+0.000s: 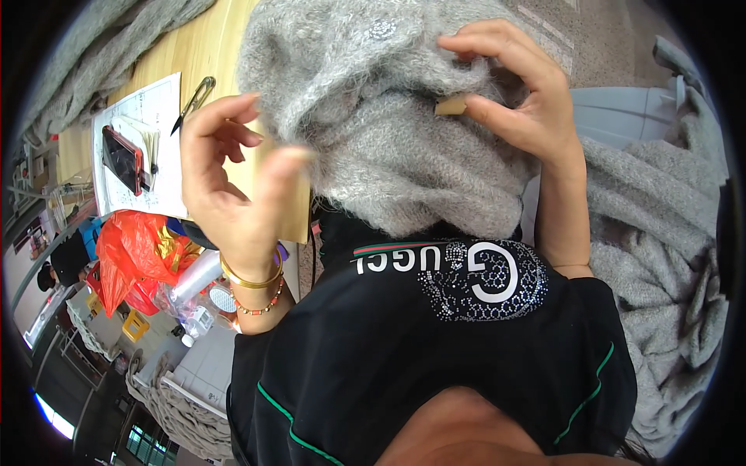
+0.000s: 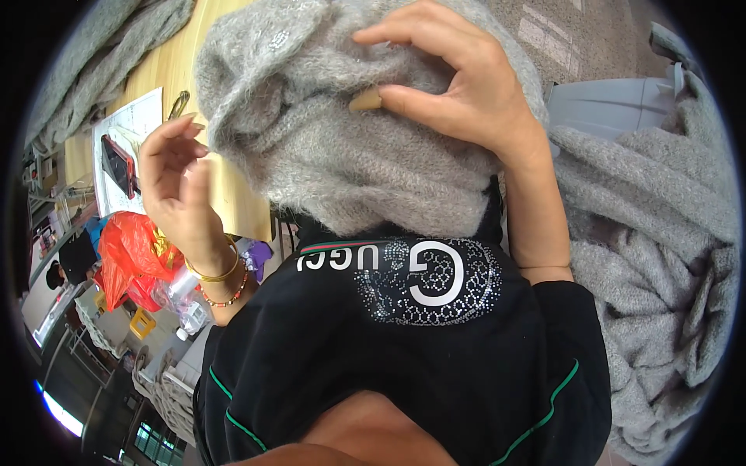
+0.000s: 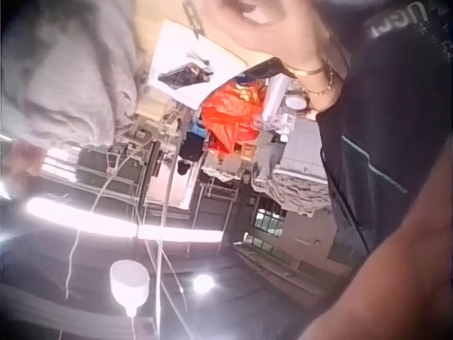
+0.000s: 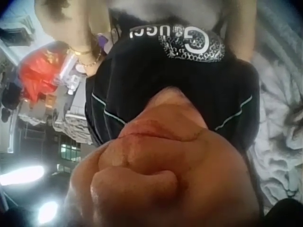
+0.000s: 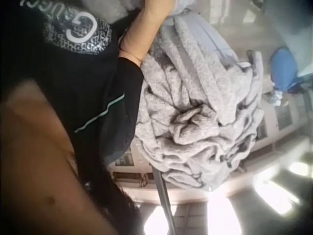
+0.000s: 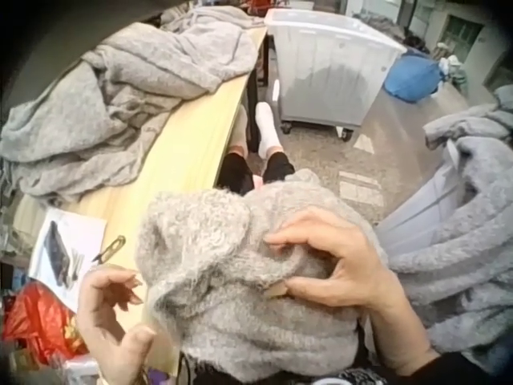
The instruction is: Finishing or repairing a gray knit sweater using a needle and thread.
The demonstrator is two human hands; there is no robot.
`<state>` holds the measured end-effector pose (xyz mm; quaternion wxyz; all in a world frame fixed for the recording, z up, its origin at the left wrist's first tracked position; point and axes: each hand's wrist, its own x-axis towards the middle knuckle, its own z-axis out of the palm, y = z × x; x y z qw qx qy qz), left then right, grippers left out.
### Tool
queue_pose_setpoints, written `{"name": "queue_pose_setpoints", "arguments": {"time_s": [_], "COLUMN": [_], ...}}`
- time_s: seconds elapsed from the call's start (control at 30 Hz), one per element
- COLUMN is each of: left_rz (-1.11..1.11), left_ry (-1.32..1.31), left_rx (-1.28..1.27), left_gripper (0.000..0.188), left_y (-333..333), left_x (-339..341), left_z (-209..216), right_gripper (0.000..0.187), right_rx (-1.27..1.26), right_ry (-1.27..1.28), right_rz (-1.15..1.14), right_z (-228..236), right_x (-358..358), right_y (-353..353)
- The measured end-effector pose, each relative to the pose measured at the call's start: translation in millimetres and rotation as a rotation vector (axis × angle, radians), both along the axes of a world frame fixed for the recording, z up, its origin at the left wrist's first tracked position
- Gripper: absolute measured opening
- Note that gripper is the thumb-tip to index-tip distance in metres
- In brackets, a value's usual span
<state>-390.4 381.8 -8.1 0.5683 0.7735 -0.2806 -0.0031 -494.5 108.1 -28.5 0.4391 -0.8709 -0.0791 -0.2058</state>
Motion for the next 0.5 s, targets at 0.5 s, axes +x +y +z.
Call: {"name": "queue_pose_setpoints", "arguments": {"time_s": [0.5], "left_rz": [-0.227], "left_ry": [1.025], "left_rx": [-0.493], "left_gripper": [0.026], "left_y": [-4.2], "left_x": [-5.0], "left_z": [18.5], "right_gripper": [0.020], "right_rx": [0.366], "right_ry": [0.294], "right_rz": [-0.030], "right_z": [16.3], "right_x": [-18.6], "right_y": [-18.9]}}
